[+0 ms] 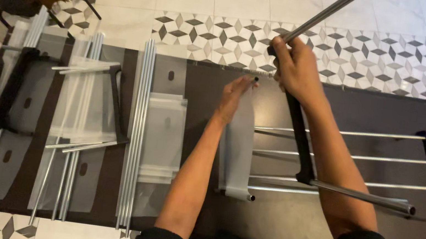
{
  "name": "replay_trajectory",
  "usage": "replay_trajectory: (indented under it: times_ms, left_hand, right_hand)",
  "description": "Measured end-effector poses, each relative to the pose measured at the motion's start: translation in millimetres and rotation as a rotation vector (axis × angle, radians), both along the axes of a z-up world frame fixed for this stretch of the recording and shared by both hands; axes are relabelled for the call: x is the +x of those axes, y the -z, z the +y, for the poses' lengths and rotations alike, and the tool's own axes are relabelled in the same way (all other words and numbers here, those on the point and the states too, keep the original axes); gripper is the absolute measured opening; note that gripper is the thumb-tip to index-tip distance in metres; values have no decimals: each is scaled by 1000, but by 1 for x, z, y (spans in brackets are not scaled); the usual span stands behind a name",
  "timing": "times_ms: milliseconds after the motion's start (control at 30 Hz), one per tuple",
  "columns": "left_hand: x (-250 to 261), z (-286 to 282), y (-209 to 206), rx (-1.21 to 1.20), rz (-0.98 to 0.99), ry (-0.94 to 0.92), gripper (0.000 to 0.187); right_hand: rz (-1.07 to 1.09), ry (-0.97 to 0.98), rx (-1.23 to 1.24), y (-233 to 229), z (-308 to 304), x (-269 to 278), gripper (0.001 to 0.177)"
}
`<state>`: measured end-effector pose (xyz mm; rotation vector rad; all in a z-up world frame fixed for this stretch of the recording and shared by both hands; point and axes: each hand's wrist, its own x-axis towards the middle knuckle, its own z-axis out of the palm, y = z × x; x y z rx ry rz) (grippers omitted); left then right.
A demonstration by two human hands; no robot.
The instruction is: The person assembles a metal shelving unit by inserting metal rods into slots on vertical panels and connecting horizontal supports. They handle multiple rods and panels, aligning and securing them by hand to form a frame.
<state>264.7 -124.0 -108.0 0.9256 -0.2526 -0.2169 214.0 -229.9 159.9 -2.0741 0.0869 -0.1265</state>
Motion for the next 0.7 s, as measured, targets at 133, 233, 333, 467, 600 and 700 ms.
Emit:
replay_trajectory:
  times_ms: [133,233,333,467,600,700]
  left_hand:
    - [5,-14,16,153,-148,-35,33]
    - [8,-22,24,151,-165,-40,31]
    - [4,-23,18,121,-189,-56,29]
    - [-15,-9,-15,214,-207,-130,34]
    - [-42,8,-59,481,-353,-372,39]
    - [-63,17,-91,523,-447,-477,42]
  right_hand:
    - [43,45,68,19,-3,-11,35]
    - [14,11,187,26,-13,-14,38]
    - [36,40,228,30,-22,-17,40]
    - [44,42,228,29,-24,-23,42]
    - [27,9,268,24,-21,-28,43]
    - [17,-20,282,20,-19,-31,42]
